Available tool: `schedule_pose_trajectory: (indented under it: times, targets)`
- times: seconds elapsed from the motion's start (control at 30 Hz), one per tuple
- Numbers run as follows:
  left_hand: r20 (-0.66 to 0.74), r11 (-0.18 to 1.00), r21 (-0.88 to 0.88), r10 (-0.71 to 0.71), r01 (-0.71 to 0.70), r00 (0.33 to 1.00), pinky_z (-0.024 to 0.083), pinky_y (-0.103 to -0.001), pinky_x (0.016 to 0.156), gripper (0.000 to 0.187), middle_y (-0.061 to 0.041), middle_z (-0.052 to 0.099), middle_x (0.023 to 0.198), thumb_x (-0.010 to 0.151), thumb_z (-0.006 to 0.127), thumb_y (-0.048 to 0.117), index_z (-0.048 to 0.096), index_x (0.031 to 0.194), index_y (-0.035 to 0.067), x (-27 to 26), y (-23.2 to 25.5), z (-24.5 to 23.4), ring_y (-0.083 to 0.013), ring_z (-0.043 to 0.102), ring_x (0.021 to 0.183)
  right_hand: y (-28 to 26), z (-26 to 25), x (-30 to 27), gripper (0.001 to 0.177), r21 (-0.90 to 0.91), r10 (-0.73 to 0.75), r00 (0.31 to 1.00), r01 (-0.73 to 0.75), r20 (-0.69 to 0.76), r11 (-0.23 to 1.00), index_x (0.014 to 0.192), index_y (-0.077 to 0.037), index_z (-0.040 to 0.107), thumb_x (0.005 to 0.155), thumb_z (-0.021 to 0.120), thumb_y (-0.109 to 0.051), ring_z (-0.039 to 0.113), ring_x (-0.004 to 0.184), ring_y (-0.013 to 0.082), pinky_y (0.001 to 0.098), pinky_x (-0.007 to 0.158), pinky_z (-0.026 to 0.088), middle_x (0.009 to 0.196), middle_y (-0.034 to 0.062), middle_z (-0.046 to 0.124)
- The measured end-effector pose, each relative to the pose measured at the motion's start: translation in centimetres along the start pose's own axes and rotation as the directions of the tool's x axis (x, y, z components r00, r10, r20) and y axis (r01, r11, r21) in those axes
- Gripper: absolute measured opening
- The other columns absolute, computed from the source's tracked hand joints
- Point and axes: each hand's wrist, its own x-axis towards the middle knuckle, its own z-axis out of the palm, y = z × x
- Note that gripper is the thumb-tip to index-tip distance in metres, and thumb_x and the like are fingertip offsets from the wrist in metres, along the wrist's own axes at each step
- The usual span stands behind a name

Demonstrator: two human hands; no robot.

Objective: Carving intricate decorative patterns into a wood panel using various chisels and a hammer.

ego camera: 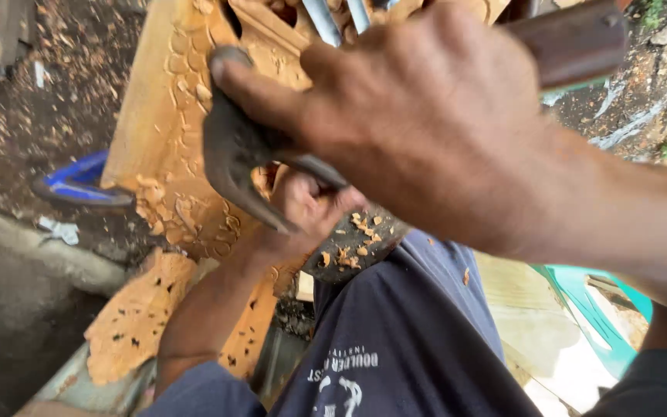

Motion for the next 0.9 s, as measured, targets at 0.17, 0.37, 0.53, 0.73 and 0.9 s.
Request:
schedule_pose_trajectory:
  times: [0.17, 0.37, 0.53, 0.73, 0.9]
  targets:
    - [-0.144, 0.973, -0.183, -0.166, 0.139, 0.976, 0.06, -0.044, 0.088, 0.012, -0.016, 0.074, 0.104, 0.1, 0.066, 0.002, 0.064, 0.11, -0.003, -0.1, -2.0, 0.5, -0.0273, 0.074, 0.094, -0.2, 0.6, 0.5, 0.058, -0.074, 0.0, 0.908, -0.034, -0.42, 0.997, 0.152, -0.033, 0.055, 0.096, 0.072, -0.038, 0.068, 0.082, 0.0133, 0.0282, 0.058, 0.044, 0.1, -0.003, 0.07]
    - [-0.165, 0.953, -0.289, -0.137, 0.085, 0.977, 0.057, -0.043, 0.094, 0.019, -0.014, 0.068, 0.113, 0.103, 0.065, 0.004, 0.059, 0.12, -0.002, -0.3, -3.9, 1.2, -0.025, 0.069, 0.101, -2.6, 0.3, 3.9, 0.081, 0.068, -0.037, 0.875, 0.08, -0.483, 0.995, 0.148, -0.036, 0.055, 0.069, 0.069, -0.041, 0.06, 0.057, 0.0124, 0.031, 0.05, 0.043, 0.075, -0.0056, 0.064]
    - [-0.206, 0.924, -0.381, -0.122, 0.035, 0.971, 0.055, -0.041, 0.098, 0.026, -0.013, 0.064, 0.121, 0.106, 0.065, 0.005, 0.054, 0.129, -0.001, -2.0, -6.7, 1.9, -0.023, 0.065, 0.108, -4.8, 2.3, 5.4, 0.058, -0.112, -0.153, 0.935, 0.123, -0.32, 0.986, 0.138, -0.021, 0.064, 0.083, 0.068, -0.04, 0.045, 0.036, 0.0043, 0.0261, 0.041, 0.036, 0.05, -0.0071, 0.052]
    - [-0.243, 0.874, -0.485, -0.106, -0.026, 0.964, 0.052, -0.039, 0.103, 0.034, -0.012, 0.058, 0.13, 0.109, 0.064, 0.008, 0.049, 0.139, 0.001, -3.8, -9.8, 3.2, -0.0207, 0.061, 0.115, -4.4, 1.8, 5.0, 0.051, -0.197, -0.19, 0.898, 0.119, -0.396, 0.973, 0.141, -0.027, 0.058, 0.092, 0.072, -0.028, 0.047, 0.046, 0.0055, 0.0266, 0.053, 0.039, 0.056, -0.0113, 0.049]
    - [-0.249, 0.826, -0.558, -0.077, -0.079, 0.965, 0.05, -0.037, 0.108, 0.041, -0.011, 0.053, 0.138, 0.111, 0.063, 0.009, 0.045, 0.147, 0.002, -3.8, -11.5, 4.2, -0.0187, 0.057, 0.121, -2.8, 0.0, 4.8, 0.019, -0.175, -0.253, 0.967, 0.244, -0.028, 0.954, 0.115, -0.012, 0.068, 0.101, 0.065, -0.024, 0.055, 0.047, 0.006, 0.024, 0.04, 0.034, 0.057, -0.0103, 0.055]
